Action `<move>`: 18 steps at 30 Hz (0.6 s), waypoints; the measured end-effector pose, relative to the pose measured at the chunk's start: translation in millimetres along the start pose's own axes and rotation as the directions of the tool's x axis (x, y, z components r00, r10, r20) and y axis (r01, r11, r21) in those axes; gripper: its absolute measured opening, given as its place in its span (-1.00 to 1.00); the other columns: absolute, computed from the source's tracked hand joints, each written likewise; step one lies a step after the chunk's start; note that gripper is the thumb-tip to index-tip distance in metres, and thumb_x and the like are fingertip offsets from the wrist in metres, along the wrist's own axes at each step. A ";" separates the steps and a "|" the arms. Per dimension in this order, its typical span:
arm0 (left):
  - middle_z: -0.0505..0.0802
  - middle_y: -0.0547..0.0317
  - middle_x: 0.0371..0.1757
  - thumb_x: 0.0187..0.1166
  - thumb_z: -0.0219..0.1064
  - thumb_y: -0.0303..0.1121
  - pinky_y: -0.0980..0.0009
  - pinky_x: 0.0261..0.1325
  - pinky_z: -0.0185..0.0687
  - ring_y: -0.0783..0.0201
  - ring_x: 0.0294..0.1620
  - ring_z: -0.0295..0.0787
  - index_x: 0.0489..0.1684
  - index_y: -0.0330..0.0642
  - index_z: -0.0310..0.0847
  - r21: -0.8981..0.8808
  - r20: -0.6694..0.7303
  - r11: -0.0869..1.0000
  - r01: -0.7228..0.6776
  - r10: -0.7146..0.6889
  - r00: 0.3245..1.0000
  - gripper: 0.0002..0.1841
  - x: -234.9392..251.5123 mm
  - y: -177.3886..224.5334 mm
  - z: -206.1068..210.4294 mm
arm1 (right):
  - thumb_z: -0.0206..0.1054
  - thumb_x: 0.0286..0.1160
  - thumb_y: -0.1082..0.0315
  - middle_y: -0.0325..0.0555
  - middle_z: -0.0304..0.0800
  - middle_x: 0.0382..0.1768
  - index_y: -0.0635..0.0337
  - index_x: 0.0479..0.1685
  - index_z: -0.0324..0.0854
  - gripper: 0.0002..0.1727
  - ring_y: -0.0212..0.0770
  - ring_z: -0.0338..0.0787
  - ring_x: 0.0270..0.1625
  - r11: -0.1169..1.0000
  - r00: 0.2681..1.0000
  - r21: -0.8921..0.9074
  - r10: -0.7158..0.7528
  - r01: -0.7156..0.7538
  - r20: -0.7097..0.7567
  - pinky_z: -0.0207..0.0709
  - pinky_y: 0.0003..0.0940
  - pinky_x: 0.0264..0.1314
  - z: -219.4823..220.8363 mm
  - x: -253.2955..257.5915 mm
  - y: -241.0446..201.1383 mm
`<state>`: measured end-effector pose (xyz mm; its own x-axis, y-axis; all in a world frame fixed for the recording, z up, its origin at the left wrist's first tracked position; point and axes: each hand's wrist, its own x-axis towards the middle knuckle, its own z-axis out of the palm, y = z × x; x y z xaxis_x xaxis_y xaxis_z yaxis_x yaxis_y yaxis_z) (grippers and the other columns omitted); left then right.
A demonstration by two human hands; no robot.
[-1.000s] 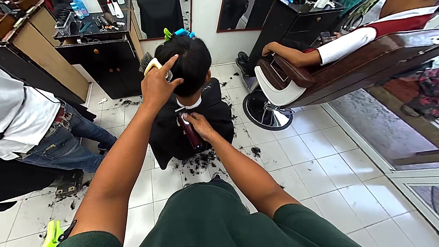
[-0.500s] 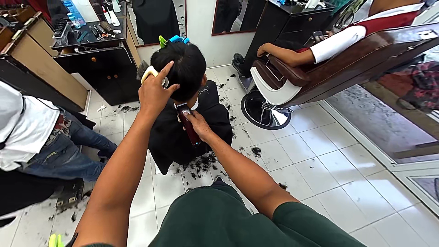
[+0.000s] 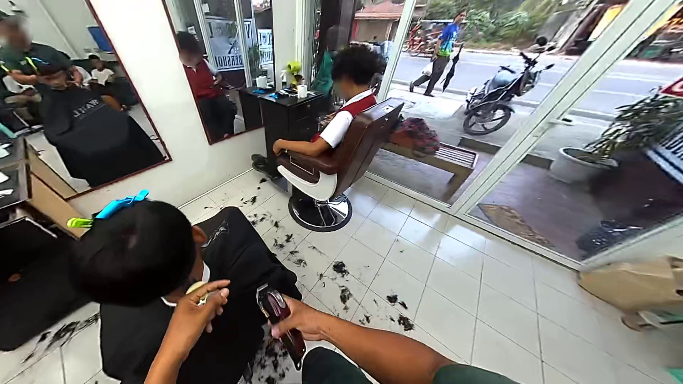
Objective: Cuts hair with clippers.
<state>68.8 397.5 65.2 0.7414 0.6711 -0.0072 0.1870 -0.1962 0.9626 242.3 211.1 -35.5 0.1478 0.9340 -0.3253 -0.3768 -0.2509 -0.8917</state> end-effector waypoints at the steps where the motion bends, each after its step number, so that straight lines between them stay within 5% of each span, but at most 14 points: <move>1: 0.88 0.30 -0.35 0.58 0.32 -0.36 0.61 -0.63 0.55 0.51 -0.57 0.71 0.14 -0.21 0.78 -0.070 0.029 0.997 -0.012 0.014 0.999 -0.73 -1.7 2.0 4.7 | 0.50 0.20 0.57 0.03 0.65 0.15 0.27 0.69 0.07 -0.06 -0.23 0.75 0.06 0.999 0.999 -0.038 -0.033 0.034 0.022 0.67 -0.23 0.20 -7.9 -0.8 -4.6; 3: 0.91 0.40 -0.39 0.56 0.39 -0.18 0.65 -0.61 0.60 0.56 -0.57 0.74 -0.02 -0.01 0.89 -0.331 0.113 0.931 -0.157 0.204 0.972 -0.77 -13.2 3.1 13.7 | 0.53 0.06 0.55 -0.02 0.70 0.08 0.29 0.61 0.21 -0.08 -0.29 0.76 -0.03 0.995 0.995 -0.086 -0.040 0.047 0.092 0.69 -0.29 0.11 -27.1 -0.9 -14.2; 4: 0.93 0.43 -0.34 0.61 0.39 0.01 0.67 -0.54 0.64 0.59 -0.52 0.77 -0.03 0.11 0.92 -0.472 0.195 0.855 -0.215 0.339 0.920 -0.72 -18.8 4.0 18.0 | 0.52 0.08 0.41 -0.17 0.75 -0.17 0.22 0.43 0.37 -0.25 -0.38 0.74 -0.30 0.998 0.987 -0.057 -0.028 0.037 0.159 0.69 -0.40 -0.20 -36.5 1.8 -14.7; 5: 0.93 0.42 -0.27 0.66 0.30 0.11 0.67 -0.45 0.68 0.59 -0.44 0.79 -0.01 0.13 0.91 -0.612 0.276 0.754 -0.239 0.487 0.829 -0.64 -20.7 4.3 24.2 | 0.58 0.12 0.23 -0.28 0.77 -0.34 0.10 0.27 0.50 -0.38 -0.44 0.69 -0.48 0.999 0.961 0.034 -0.021 0.012 0.277 0.64 -0.49 -0.41 -46.4 7.1 -12.9; 7: 0.89 0.43 -0.27 0.66 0.19 0.24 0.63 -0.28 0.67 0.56 -0.34 0.79 -0.12 0.09 0.85 -0.792 0.336 0.583 -0.182 0.665 0.667 -0.53 -16.3 2.8 47.6 | 0.72 0.05 0.01 -0.41 0.79 -0.42 -0.11 0.12 0.68 -0.43 -0.51 0.67 -0.56 0.985 0.865 0.157 -0.023 -0.065 0.501 0.59 -0.57 -0.50 -59.2 15.2 -20.5; 9: 0.87 0.46 -0.35 0.65 0.19 0.26 0.61 -0.27 0.65 0.55 -0.36 0.77 -0.24 0.09 0.84 -0.847 0.252 0.501 -0.179 0.674 0.694 -0.51 -10.1 -7.0 77.8 | 0.76 -0.04 0.11 -0.44 0.84 -0.28 -0.17 0.19 0.63 -0.35 -0.52 0.74 -0.42 0.989 0.825 0.141 -0.050 -0.037 0.564 0.65 -0.56 -0.35 -72.7 21.4 -34.0; 12: 0.87 0.45 -0.32 0.65 0.23 0.20 0.63 -0.28 0.61 0.56 -0.34 0.76 -0.22 0.07 0.85 -0.846 0.063 0.443 -0.298 0.637 0.768 -0.56 -13.4 3.5 102.8 | 0.78 -0.12 0.20 -0.38 0.80 -0.17 0.10 0.33 0.45 -0.15 -0.47 0.76 -0.27 0.998 0.855 0.019 -0.060 0.059 0.515 0.70 -0.47 -0.17 -110.9 34.1 -60.4; 15: 0.87 0.41 -0.40 0.61 0.28 0.16 0.64 -0.29 0.60 0.53 -0.41 0.78 -0.32 -0.02 0.83 -0.883 -0.011 0.356 -0.307 0.638 0.770 -0.55 -23.6 53.6 136.5 | 0.81 -0.19 -0.01 -0.38 0.79 -0.38 0.09 0.18 0.61 -0.20 -0.48 0.69 -0.52 0.999 0.839 -0.039 0.046 -0.029 0.542 0.64 -0.51 -0.46 -172.7 48.6 -78.6; 18: 0.84 0.47 -0.50 0.56 0.28 0.24 0.67 -0.39 0.56 0.56 -0.51 0.75 -0.42 0.06 0.83 -0.912 0.003 0.351 -0.213 0.526 0.850 -0.52 -1.7 64.5 181.9 | 0.75 0.01 -0.02 -0.38 0.77 -0.44 -0.05 0.12 0.69 -0.38 -0.48 0.68 -0.58 0.980 0.691 0.054 0.095 -0.191 0.717 0.63 -0.53 -0.51 -213.9 66.2 -75.8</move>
<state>196.8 253.6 78.1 0.7309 0.4651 0.4995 -0.6804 0.4399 0.5861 476.2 237.6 -56.8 -0.5888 0.8040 -0.0834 -0.4473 -0.4101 -0.7948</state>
